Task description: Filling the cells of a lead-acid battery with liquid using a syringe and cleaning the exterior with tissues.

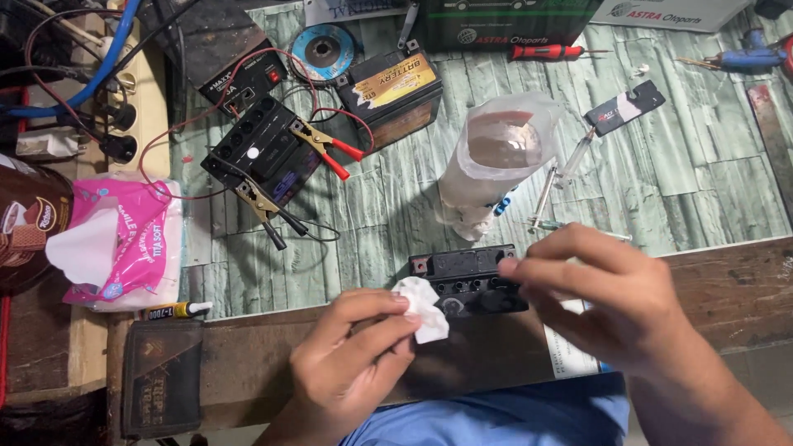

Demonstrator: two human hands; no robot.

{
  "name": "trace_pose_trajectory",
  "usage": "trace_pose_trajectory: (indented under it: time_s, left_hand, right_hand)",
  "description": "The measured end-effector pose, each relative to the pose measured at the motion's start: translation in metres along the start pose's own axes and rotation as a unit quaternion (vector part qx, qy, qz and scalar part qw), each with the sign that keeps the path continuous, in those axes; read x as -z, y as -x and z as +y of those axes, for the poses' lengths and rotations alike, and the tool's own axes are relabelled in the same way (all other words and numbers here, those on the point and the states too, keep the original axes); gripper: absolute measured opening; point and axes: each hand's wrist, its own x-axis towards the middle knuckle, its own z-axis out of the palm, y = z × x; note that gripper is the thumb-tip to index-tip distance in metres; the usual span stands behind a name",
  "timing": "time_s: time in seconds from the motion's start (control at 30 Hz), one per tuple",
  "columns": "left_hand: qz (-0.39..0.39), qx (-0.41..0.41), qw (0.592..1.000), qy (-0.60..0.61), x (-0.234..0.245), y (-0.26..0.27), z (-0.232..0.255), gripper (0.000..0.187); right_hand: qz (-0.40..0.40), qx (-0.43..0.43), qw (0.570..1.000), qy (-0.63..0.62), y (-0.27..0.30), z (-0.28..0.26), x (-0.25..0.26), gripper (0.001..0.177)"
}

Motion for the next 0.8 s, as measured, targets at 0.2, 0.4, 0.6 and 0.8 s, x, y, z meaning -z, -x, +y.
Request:
trace_pose_trajectory:
  time_s: [0.2,0.4,0.6,0.8]
  left_hand:
    - [-0.069,-0.050,0.995,-0.054,-0.029,-0.009,-0.003,0.012]
    - [-0.061,-0.038,0.966,-0.250,-0.029,-0.005,0.001,0.017]
    - [-0.025,0.023,0.989,-0.145,-0.029,0.009,-0.017,0.019]
    - [-0.089,-0.004,0.992,-0.093,-0.020,0.002,-0.018,0.029]
  right_hand:
    - [-0.059,0.062,0.987,0.134,0.021,0.002,-0.024,0.031]
    - [0.002,0.049,0.977,0.209,0.028,-0.007,-0.045,0.028]
    - [0.008,0.043,0.966,0.256,0.020,-0.013,-0.053,0.019]
    - [-0.059,0.010,0.982,0.178,0.014,-0.013,-0.041,0.029]
